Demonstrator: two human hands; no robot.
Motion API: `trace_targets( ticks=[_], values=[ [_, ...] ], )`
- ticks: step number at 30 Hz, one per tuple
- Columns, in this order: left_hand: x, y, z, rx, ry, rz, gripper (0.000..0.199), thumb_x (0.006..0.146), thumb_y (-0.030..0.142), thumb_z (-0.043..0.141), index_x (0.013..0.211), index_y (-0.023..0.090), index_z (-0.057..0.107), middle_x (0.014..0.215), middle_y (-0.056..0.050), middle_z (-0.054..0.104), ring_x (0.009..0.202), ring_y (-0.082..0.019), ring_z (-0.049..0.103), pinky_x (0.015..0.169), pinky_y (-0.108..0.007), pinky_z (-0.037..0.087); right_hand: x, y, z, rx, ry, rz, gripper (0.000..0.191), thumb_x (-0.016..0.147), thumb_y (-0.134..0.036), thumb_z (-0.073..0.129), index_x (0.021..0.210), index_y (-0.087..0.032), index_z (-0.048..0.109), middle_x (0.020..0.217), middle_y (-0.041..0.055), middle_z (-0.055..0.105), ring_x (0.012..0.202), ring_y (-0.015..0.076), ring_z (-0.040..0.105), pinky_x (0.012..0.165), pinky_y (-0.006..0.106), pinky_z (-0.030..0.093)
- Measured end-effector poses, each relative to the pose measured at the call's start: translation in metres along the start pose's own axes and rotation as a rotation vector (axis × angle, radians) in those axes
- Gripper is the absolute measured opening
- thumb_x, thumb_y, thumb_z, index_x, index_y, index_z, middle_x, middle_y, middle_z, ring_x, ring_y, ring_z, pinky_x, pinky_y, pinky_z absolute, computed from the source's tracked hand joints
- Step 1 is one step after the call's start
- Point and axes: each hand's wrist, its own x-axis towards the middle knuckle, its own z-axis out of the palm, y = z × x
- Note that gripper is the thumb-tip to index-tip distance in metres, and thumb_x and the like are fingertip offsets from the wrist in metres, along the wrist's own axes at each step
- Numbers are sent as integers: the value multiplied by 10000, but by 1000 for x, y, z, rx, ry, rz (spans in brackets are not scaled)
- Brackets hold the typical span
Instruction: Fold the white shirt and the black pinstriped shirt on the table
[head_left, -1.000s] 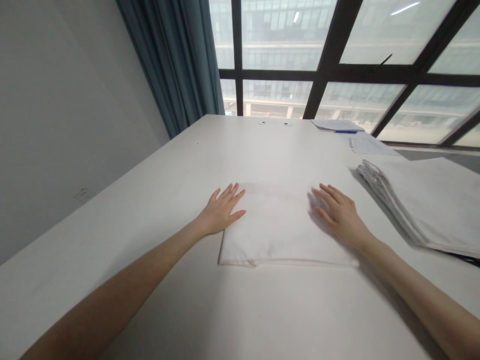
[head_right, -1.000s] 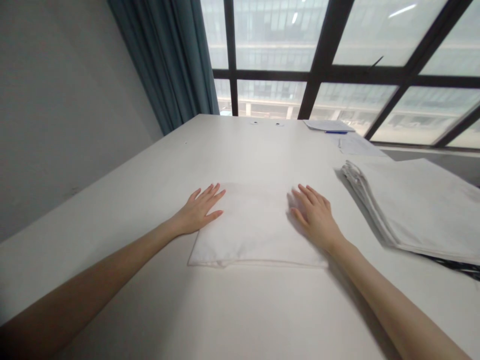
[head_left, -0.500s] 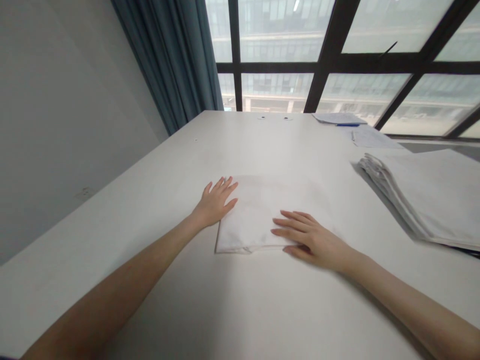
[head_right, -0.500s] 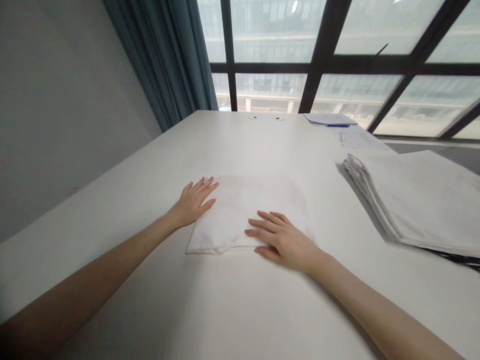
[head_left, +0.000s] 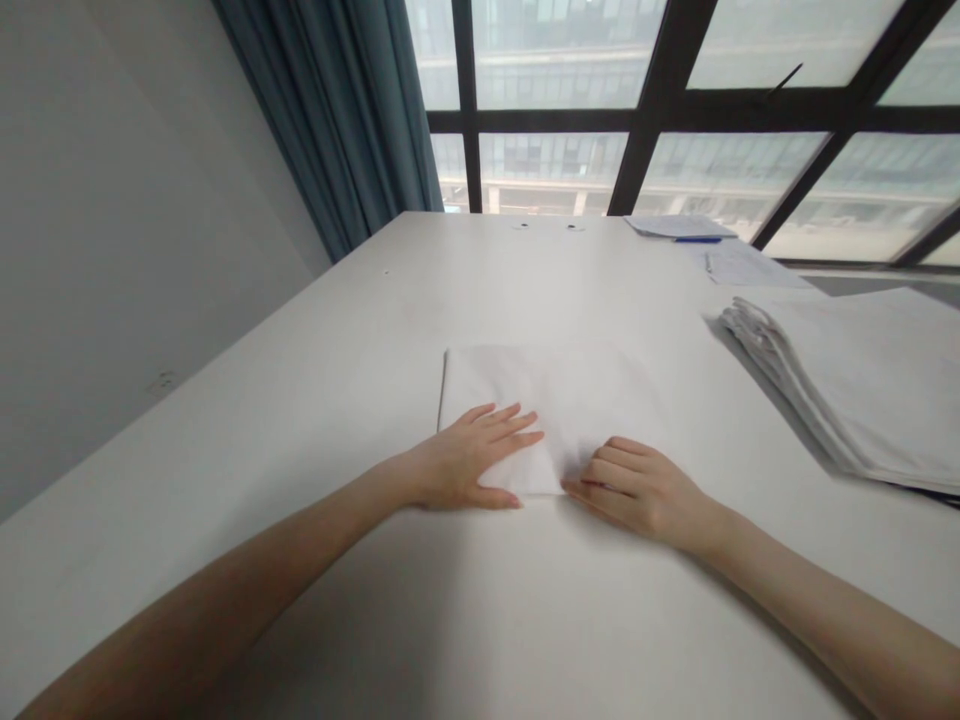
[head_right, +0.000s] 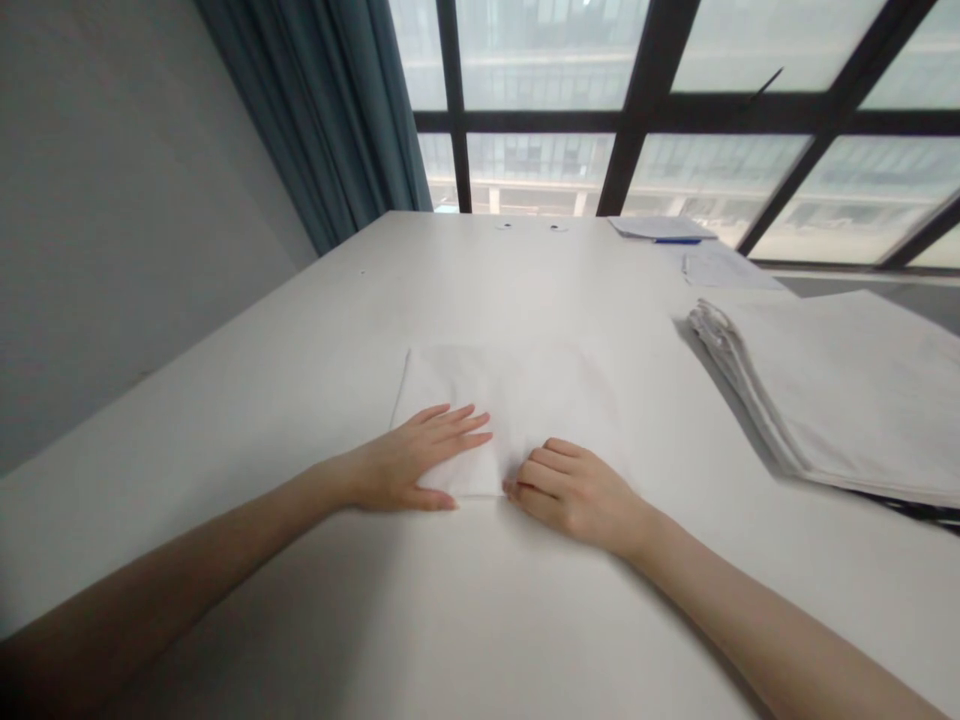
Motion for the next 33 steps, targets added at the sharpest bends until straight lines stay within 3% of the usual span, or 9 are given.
trace_targets(
  ticks=[3, 8, 11, 17, 21, 25, 28, 30, 33],
  values=[
    [0, 0, 3, -19, 37, -9, 693, 819, 540, 666, 1369, 179, 449, 1538, -167, 352, 1458, -324, 235, 1175, -505, 161, 0, 0, 3, 153, -95, 115, 240, 985, -211, 462, 922, -174, 691, 764, 40, 661, 685, 158, 582, 642, 306, 465],
    [-1, 2, 2, -47, 139, 145, 247, 848, 369, 665, 1013, 200, 593, 1340, -111, 595, 1339, -261, 454, 1170, -458, 190, 0, 5, 3, 490, -165, 300, 248, 993, -262, 454, 965, -197, 692, 845, 50, 681, 763, 146, 629, 698, 269, 484],
    [0, 6, 0, -59, 170, 213, 186, 875, 287, 616, 1045, 212, 615, 1249, -87, 656, 1228, -209, 558, 1164, -416, 222, -1, 7, 2, 622, -166, 372, 221, 980, -252, 484, 957, -205, 698, 848, 37, 687, 769, 130, 637, 702, 244, 481],
    [0, 5, 0, -71, 156, 277, 233, 904, 220, 572, 1111, 248, 677, 1322, -51, 625, 1304, -214, 502, 1095, -378, 357, 1, 6, 4, 666, -148, 475, 216, 966, -278, 505, 953, -207, 709, 856, 40, 681, 731, 124, 631, 659, 240, 483],
    [0, 4, 0, -77, 140, 269, 234, 914, 233, 568, 1107, 265, 695, 1327, -39, 624, 1315, -224, 493, 1078, -391, 379, -3, 12, 4, 613, -58, 583, 227, 959, -308, 499, 973, -207, 702, 900, 60, 663, 731, 134, 621, 647, 254, 495],
    [0, 3, 0, -89, 129, 268, 237, 920, 246, 557, 1108, 272, 699, 1334, -38, 618, 1321, -228, 489, 1075, -400, 385, -16, 29, 2, 390, 105, 775, 241, 948, -332, 490, 939, -211, 699, 873, 57, 657, 625, 128, 561, 593, 267, 481],
    [0, 2, 1, -106, 125, 263, 243, 920, 247, 556, 1113, 281, 698, 1338, -38, 615, 1328, -224, 482, 1079, -393, 383, -28, 44, 3, 289, 155, 858, 272, 943, -390, 489, 965, -214, 695, 873, 62, 653, 600, 138, 548, 574, 285, 486],
    [0, 1, 2, -116, 124, 264, 249, 918, 247, 558, 1121, 290, 696, 1344, -39, 610, 1327, -224, 483, 1083, -395, 379, -34, 51, 6, 260, 124, 854, 295, 940, -424, 493, 1027, -218, 686, 923, 79, 657, 676, 168, 586, 618, 313, 509],
    [0, 0, 2, -129, 129, 268, 254, 917, 247, 559, 1127, 294, 694, 1356, -42, 600, 1325, -225, 485, 1088, -401, 376, -39, 55, 9, 193, 27, 741, 325, 945, -432, 495, 1151, -227, 643, 1108, 117, 646, 972, 243, 611, 837, 407, 512]
  ],
)
